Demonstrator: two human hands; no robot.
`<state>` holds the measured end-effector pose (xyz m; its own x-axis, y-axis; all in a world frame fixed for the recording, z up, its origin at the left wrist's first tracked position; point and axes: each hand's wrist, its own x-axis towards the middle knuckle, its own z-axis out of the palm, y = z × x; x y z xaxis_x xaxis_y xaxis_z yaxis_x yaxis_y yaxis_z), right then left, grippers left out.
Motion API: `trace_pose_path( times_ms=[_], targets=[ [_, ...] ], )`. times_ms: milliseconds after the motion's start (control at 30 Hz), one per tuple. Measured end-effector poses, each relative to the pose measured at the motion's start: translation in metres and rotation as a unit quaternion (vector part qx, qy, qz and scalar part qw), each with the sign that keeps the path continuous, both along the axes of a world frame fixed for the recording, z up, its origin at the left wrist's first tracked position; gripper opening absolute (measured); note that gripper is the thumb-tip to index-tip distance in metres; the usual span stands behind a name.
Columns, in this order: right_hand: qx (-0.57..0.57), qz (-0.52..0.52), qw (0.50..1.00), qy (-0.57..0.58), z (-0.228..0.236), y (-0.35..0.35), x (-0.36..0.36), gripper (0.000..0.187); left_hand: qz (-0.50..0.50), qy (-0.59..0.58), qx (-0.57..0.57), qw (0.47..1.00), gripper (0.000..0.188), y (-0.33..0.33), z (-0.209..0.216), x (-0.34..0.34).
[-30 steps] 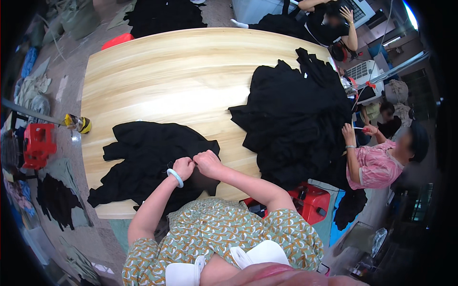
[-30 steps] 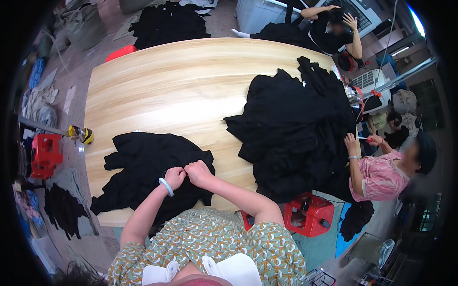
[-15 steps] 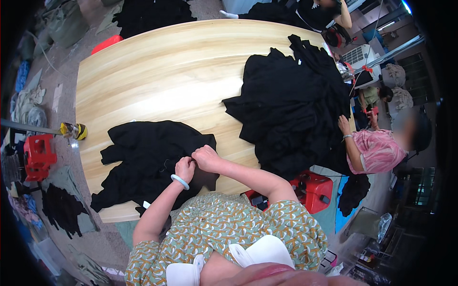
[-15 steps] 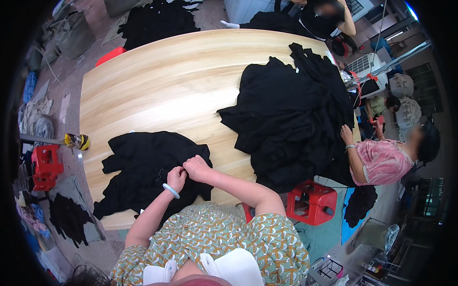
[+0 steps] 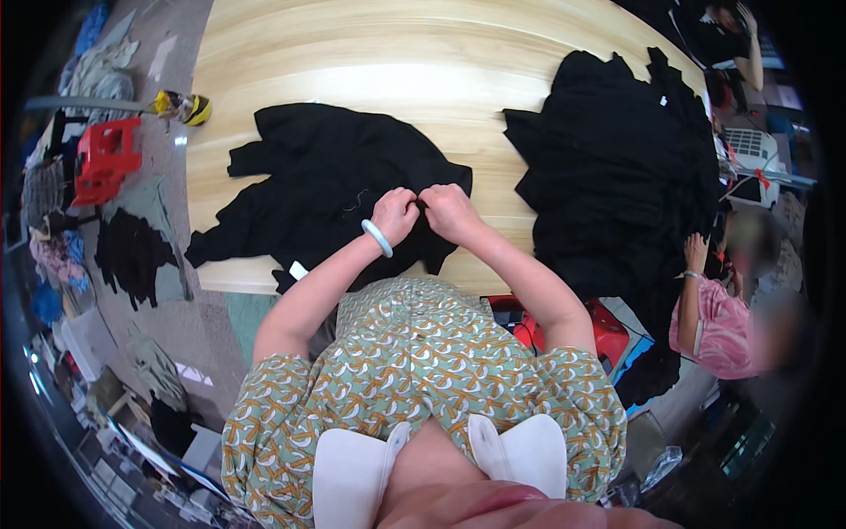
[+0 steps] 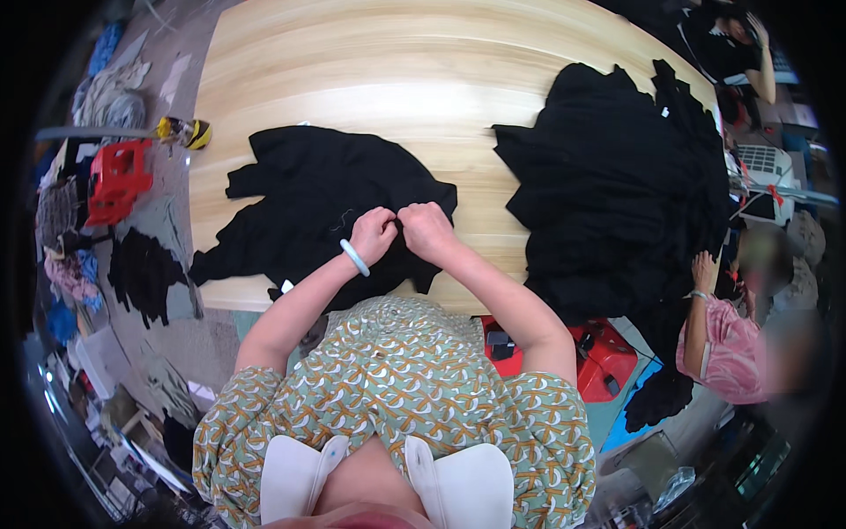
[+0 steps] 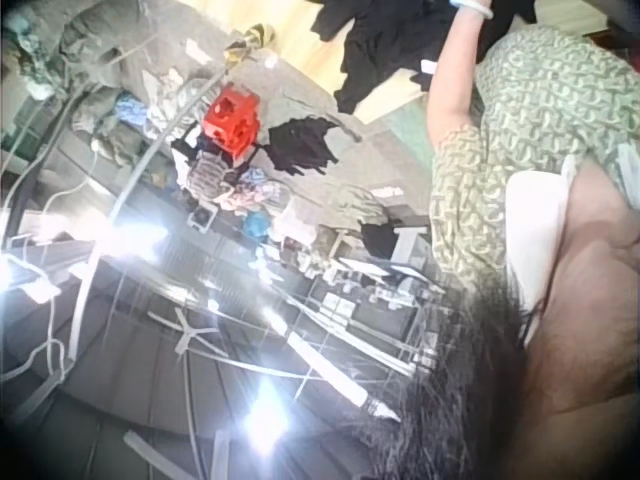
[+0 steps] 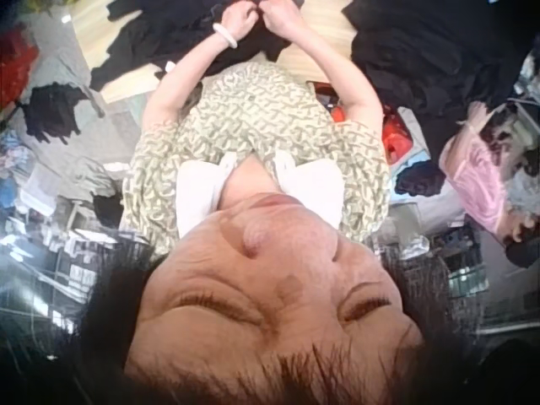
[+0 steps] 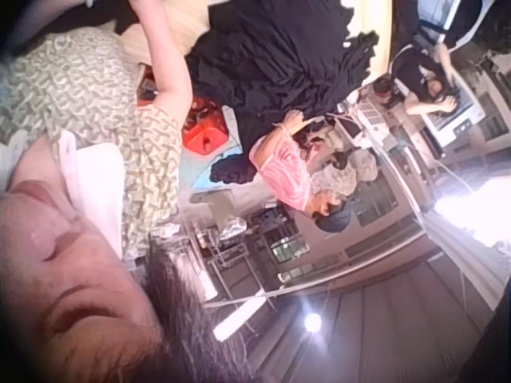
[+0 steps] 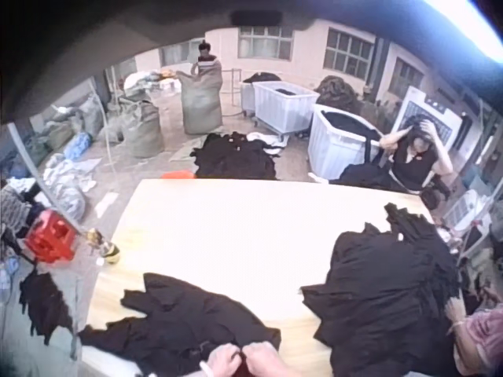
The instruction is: Inspect and button black garments on a table.
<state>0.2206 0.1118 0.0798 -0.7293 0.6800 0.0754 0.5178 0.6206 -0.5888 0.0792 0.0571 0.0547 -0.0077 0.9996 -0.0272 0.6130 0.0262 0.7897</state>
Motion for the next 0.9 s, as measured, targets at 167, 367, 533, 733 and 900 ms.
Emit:
trace_pose_path(
  times_ms=[167,367,533,733,900],
  targets=[
    [-0.184,-0.046,0.981,0.03,0.008,0.002,-0.001,0.01,-0.046,-0.081,-0.049,0.994,0.01,-0.002,0.01,-0.02],
    [-0.336,-0.001,0.941,0.036,0.015,0.007,0.003,0.021,-0.045,-0.203,-0.17,0.963,0.012,-0.001,0.025,-0.031],
    [-0.536,0.138,0.831,0.05,0.11,0.011,0.015,0.018,-0.094,-0.17,-0.076,0.978,0.018,-0.015,0.059,-0.044],
    [-0.456,-0.112,0.623,0.626,0.219,0.04,0.05,0.015,-0.167,-0.33,-0.291,0.882,0.044,-0.051,0.078,-0.084],
    [-0.33,-0.216,0.877,0.273,0.16,0.091,0.07,0.012,-0.073,-0.534,-0.458,0.707,0.07,-0.077,0.117,-0.104]
  ],
)
